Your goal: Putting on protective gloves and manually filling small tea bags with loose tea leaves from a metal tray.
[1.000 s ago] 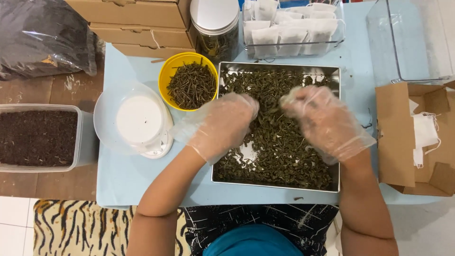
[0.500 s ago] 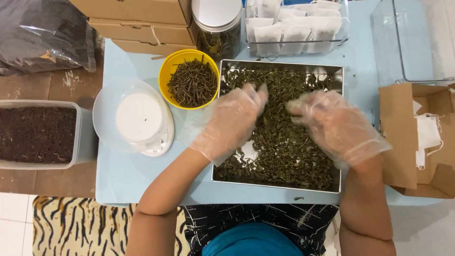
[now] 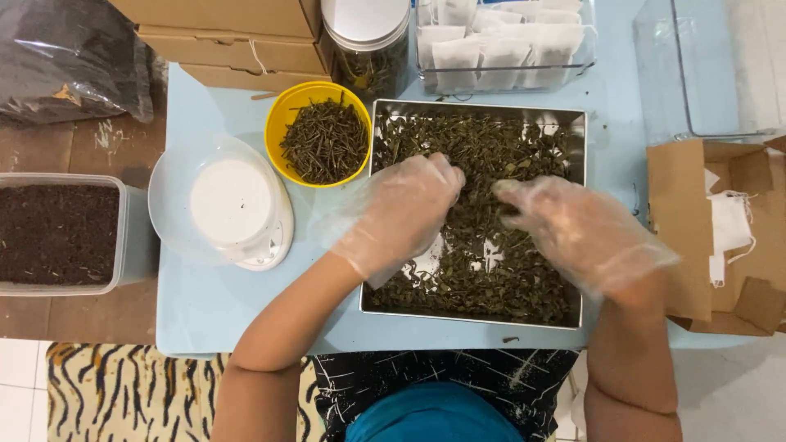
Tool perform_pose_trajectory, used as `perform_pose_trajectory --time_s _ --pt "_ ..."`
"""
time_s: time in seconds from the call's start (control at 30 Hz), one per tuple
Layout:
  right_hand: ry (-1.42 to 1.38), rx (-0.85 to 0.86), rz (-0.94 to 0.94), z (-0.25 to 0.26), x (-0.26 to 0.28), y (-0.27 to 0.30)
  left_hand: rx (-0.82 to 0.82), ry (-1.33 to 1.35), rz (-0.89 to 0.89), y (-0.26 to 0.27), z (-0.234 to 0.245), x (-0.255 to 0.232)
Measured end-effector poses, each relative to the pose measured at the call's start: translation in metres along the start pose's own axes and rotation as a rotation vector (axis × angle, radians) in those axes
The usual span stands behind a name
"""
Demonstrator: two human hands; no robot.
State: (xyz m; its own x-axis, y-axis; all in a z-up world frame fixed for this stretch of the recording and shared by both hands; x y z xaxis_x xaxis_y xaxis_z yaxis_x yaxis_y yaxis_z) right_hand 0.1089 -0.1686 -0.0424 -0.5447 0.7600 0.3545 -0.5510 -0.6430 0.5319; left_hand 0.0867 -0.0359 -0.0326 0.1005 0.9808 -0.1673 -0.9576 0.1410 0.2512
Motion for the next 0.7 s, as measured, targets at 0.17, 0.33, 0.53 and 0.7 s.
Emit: perform_pose_trajectory --time_s 0.17,0.33,0.53,0.7 --pt "-0.164 0.15 -0.223 -0.028 -0.026 0.022 0.237 -0.108 0.044 0.022 -0.017 0.003" --pt "-0.011 0.275 -0.267 -0.017 0.013 0.01 0.285 0.018 0.097 0.021 -0.012 -0.008" --pt "0.234 0.167 -0.084 0.002 0.007 -0.001 0.118 0.029 0.02 0.008 -0.023 -0.002" --pt "-0.078 0.063 -0.271 0.018 0.009 0.031 0.115 0.15 -0.127 0.009 -0.014 -0.003"
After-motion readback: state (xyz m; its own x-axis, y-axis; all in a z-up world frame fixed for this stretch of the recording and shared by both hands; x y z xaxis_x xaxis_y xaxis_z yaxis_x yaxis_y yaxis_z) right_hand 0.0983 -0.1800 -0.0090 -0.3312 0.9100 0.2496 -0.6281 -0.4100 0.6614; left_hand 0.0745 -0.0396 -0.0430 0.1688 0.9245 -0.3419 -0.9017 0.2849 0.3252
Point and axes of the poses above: each hand's wrist, its own y-axis away from the middle knuckle, its own z-axis out of the back of the hand, x = y × z, the point moved 9 cm from there along -y, towards the middle knuckle, and after that the axes turned 9 degrees about z, right-handed, at the moved point
